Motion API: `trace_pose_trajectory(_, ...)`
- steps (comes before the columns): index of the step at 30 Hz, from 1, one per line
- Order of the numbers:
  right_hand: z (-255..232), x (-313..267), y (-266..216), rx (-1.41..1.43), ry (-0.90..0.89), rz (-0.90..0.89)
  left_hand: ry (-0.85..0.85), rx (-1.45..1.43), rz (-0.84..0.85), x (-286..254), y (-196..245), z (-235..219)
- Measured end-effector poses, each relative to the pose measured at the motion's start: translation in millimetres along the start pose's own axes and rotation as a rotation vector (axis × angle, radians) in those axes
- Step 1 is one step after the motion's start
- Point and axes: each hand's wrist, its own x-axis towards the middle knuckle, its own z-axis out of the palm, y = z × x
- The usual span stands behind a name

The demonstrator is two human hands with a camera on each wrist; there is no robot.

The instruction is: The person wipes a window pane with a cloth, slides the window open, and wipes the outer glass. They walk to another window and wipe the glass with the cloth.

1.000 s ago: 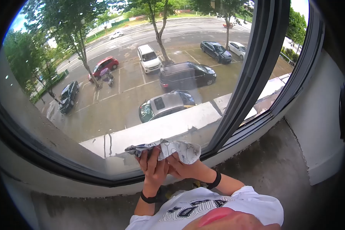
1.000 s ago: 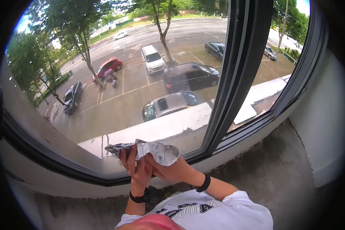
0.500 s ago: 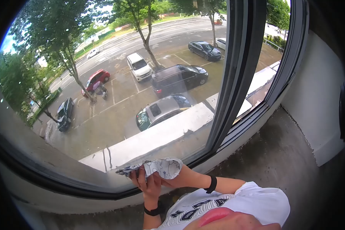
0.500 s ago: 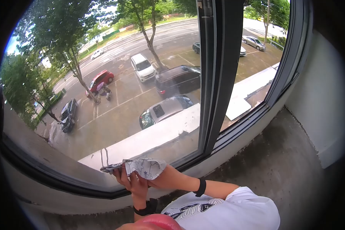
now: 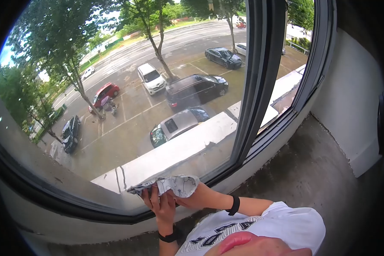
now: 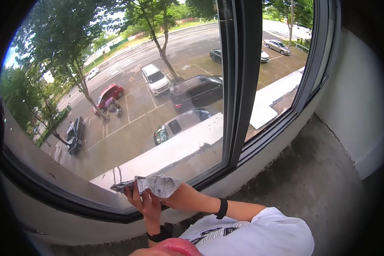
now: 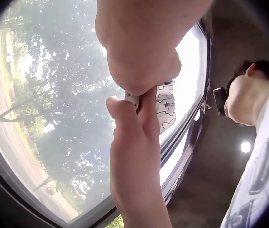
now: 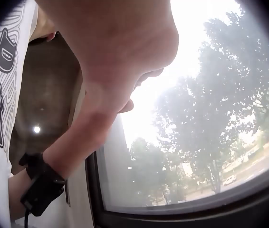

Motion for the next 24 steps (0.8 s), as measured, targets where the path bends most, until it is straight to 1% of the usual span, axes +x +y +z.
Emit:
trace_pose_trajectory(1, -3.3, 8.7, -5.4, 0.014, 0.075, -0.044, -0.001, -0.008, -0.002, 12.6, -0.2, -2.2)
trace_pose_trajectory(2, -0.3, 8.7, -9.0, 0.008, 0.072, -0.041, 0.041, -0.012, -0.006, 24.0, -0.5, -4.1)
trace_pose_trajectory(3, 3.1, 9.4, -11.3, -0.047, 0.106, -0.057, 0.087, -0.013, -0.01, 29.0, -1.5, -6.5)
trace_pose_trajectory(4, 6.8, 10.3, -12.6, -0.102, 0.141, -0.079, 0.096, -0.013, -0.011, 25.2, -3.1, -7.5)
trace_pose_trajectory(6, 27.9, -1.9, -9.1, -0.134, 0.174, -0.071, 0.012, -0.057, 0.056, 6.5, -10.0, -4.8)
trace_pose_trajectory(7, 40.8, -11.2, -6.9, -0.16, 0.205, -0.052, -0.037, -0.079, 0.052, -8.6, -13.1, -4.4)
trace_pose_trajectory(8, 52.7, -19.7, -6.7, -0.162, 0.211, -0.061, -0.028, -0.073, 0.057, -25.2, -17.3, -1.9)
trace_pose_trajectory(10, 75.8, -38.3, -6.7, -0.113, 0.086, 0.078, -0.118, -0.028, 0.072, -51.8, -24.2, 0.6)
trace_pose_trajectory(11, 85.9, -45.8, -4.0, -0.123, 0.05, 0.081, -0.147, -0.007, 0.068, -59.3, -26.4, -1.9)
trace_pose_trajectory(14, 74.4, -35.9, -20.5, -0.115, 0.084, 0.096, -0.179, -0.03, 0.082, -48.5, -31.8, -14.9)
trace_pose_trajectory(15, 68.9, -30.3, -27.0, -0.112, 0.078, 0.102, -0.155, -0.035, 0.066, -42.0, -33.7, -17.7)
trace_pose_trajectory(16, 61.7, -20.6, -31.8, -0.133, 0.111, 0.059, -0.158, -0.037, 0.066, -33.0, -35.5, -21.0)
trace_pose_trajectory(17, 54.2, -10.4, -36.8, -0.156, 0.147, 0.014, -0.103, -0.044, 0.038, -21.1, -36.8, -24.9)
trace_pose_trajectory(18, 45.6, -0.9, -44.4, -0.16, 0.149, 0.018, -0.047, -0.053, 0.011, -8.1, -37.1, -29.8)
trace_pose_trajectory(19, 36.9, 8.1, -52.7, -0.149, 0.187, -0.009, -0.026, -0.065, 0.035, 6.9, -36.2, -38.3)
trace_pose_trajectory(20, 33.7, 13.4, -57.8, -0.138, 0.224, -0.039, -0.023, -0.069, 0.035, 7.9, -35.7, -38.6)
trace_pose_trajectory(22, 43.3, 11.2, -56.7, -0.161, 0.239, -0.038, 0.002, -0.092, -0.052, 8.7, -35.7, -35.4)
trace_pose_trajectory(24, 62.4, 1.0, -48.9, -0.156, 0.244, 0.016, -0.014, -0.092, -0.039, -12.5, -36.9, -27.9)
